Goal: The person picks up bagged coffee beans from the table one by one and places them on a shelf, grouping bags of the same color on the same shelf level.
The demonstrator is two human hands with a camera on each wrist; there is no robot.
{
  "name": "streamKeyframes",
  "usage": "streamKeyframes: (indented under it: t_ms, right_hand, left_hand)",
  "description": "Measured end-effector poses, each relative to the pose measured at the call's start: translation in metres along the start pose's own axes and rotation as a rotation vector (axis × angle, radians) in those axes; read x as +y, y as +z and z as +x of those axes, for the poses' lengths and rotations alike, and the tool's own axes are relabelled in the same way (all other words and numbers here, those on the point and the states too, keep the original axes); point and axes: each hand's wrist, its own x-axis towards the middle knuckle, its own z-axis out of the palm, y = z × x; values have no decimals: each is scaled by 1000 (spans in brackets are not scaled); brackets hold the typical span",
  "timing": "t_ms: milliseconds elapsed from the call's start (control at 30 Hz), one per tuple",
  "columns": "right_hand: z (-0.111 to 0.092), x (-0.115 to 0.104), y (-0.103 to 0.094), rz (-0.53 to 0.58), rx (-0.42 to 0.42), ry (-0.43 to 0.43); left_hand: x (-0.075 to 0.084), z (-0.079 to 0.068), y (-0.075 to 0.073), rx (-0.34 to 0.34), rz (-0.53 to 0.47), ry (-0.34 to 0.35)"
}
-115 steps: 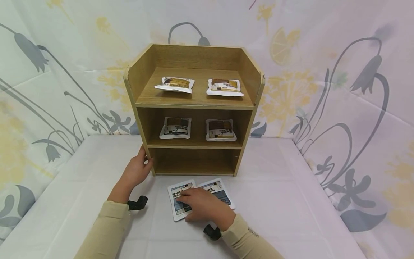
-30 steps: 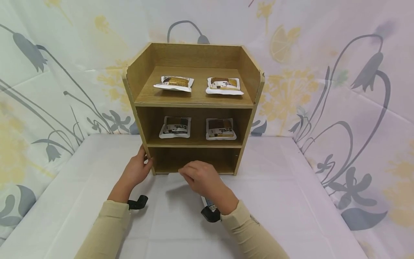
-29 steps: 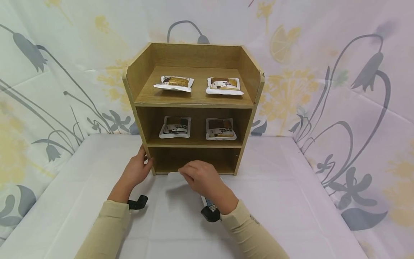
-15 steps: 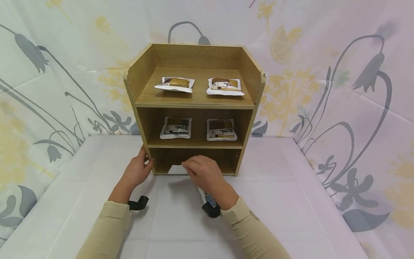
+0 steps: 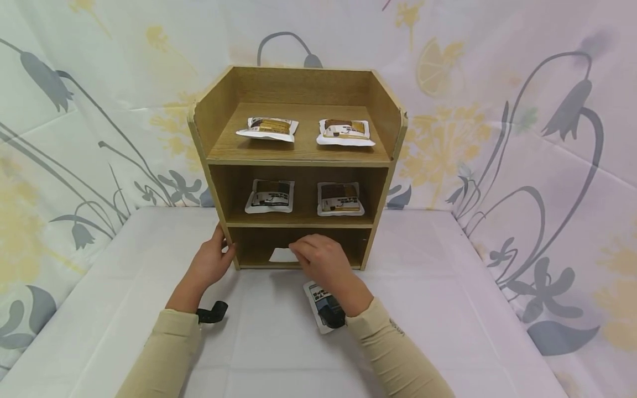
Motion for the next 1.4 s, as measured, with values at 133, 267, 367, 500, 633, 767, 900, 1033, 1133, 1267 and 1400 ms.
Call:
streamKeyframes:
  t_ms: [133, 267, 367, 500, 633, 767, 900, 1033, 1133, 1267, 1400]
  right_hand:
    - [-1, 2, 1, 1, 21, 2]
    - [-1, 3, 6, 1, 31, 10]
    - [-1, 2, 11, 9, 28, 20]
    - [-2, 1, 20, 15, 34, 27]
    - [-4, -1, 28, 10, 28, 33]
    - [-3, -4, 34, 10, 25, 37]
    - [-1, -9, 39, -1, 20, 31]
    - [0, -12, 45, -20, -2, 33]
    - [1, -14, 51, -41, -15, 27]
    - [1, -17, 59, -82, -17, 6]
    - [0, -19, 65, -106, -10, 4]
  left_hand:
    - [-1, 0, 0, 4, 0, 7]
    - [-1, 0, -1, 8, -7, 15]
    - [-1, 0, -1, 4, -12, 12]
    - [-1, -1, 0, 4, -11, 10]
    - [-1, -1, 0, 11, -12, 18]
    - [-1, -1, 0, 10, -19, 21]
    - [0, -1, 0, 9, -18, 18]
    - [1, -1, -1, 11, -18, 18]
    - [1, 0, -2, 12, -26, 19]
    - [2, 0, -2, 4, -31, 10]
    - [1, 0, -1, -3, -25, 3]
